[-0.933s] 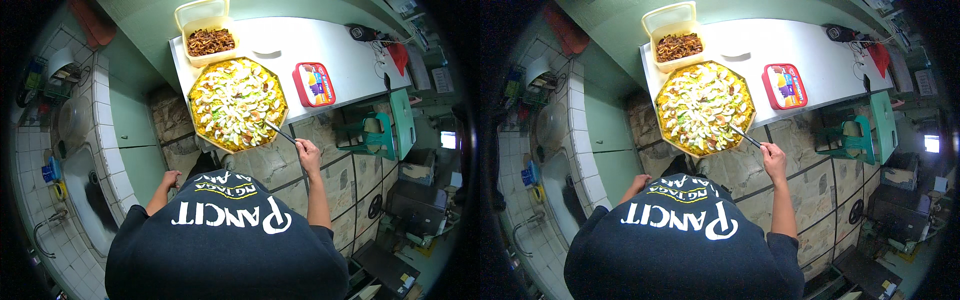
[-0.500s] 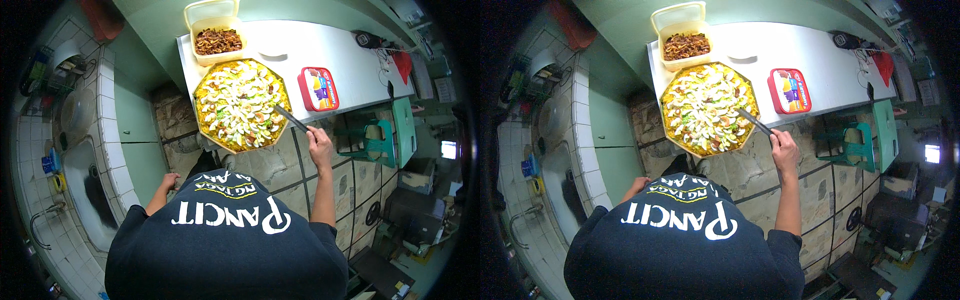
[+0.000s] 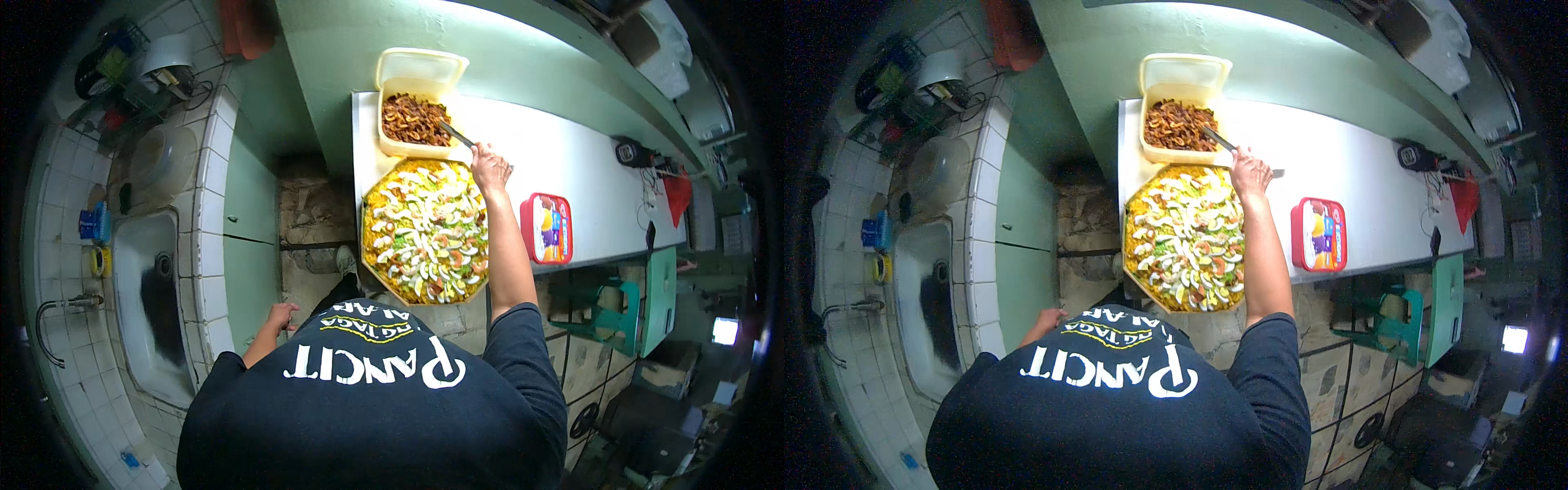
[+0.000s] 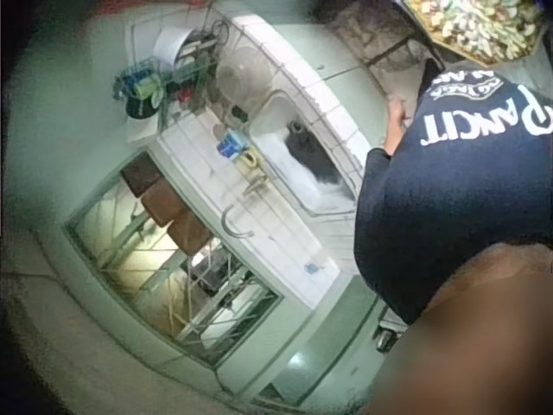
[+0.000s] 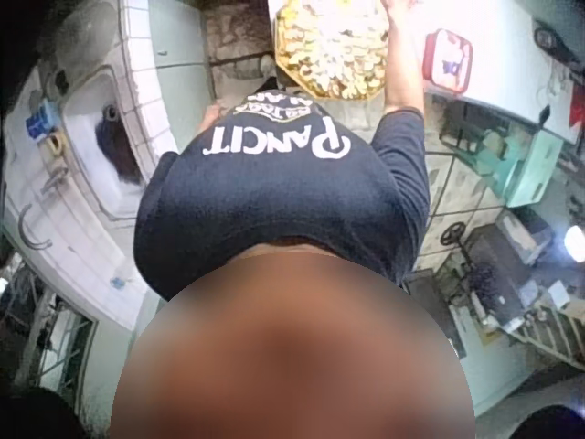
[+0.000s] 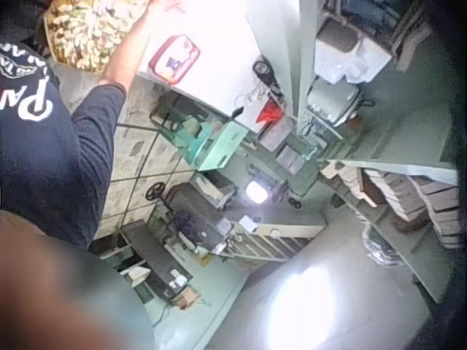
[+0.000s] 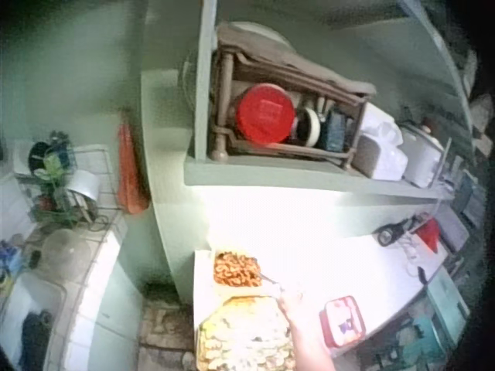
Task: The person places a large tray of food onto a counter and uses tongs to add toppings from two separate containers. They first add diced pieces from a red container, then add fried bits from a yellow container, distributing them across the tray.
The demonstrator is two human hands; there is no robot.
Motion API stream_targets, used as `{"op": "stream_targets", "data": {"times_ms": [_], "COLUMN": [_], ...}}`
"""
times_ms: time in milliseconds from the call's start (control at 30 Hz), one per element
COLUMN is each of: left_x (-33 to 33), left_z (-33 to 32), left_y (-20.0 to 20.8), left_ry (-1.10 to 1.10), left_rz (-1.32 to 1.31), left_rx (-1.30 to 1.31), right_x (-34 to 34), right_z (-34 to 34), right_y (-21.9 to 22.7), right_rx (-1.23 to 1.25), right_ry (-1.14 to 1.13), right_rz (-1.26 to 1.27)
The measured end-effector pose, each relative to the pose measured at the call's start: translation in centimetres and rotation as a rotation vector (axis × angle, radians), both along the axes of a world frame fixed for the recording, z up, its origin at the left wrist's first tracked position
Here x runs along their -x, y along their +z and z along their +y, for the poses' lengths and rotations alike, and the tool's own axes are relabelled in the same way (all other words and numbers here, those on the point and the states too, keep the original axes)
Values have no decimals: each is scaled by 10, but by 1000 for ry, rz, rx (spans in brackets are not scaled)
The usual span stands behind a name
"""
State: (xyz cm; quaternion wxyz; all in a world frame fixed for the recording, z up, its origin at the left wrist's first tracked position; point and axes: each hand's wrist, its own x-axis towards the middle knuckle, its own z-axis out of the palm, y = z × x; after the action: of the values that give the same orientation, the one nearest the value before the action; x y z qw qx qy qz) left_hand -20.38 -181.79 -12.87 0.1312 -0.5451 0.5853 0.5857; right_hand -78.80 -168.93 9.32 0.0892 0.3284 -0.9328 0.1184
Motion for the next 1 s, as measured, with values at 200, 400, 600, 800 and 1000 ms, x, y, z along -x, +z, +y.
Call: {"op": "stream_targets", "data": {"times_ms": [200, 400, 600, 800, 1000], "left_x": [-18, -24, -5, 7, 16], "left_z": [0, 3, -11, -11, -5], "left_y": [-9, -21, -7, 5, 6], "left_ry": [125, 200, 67, -21, 15], "left_rz": [-4, -61, -54, 3, -55], "left_rx": [-26, -99, -57, -18, -70], "right_x": [24, 3, -35, -86, -112], "right_z": [-28, 5, 55, 127, 122], "right_y": [-5, 29, 46, 41, 29], "right_rx": [-108, 193, 382, 199, 9], "right_ry": [-34, -76, 18, 37, 52], "right_rz": [-66, -143, -216, -164, -100]}}
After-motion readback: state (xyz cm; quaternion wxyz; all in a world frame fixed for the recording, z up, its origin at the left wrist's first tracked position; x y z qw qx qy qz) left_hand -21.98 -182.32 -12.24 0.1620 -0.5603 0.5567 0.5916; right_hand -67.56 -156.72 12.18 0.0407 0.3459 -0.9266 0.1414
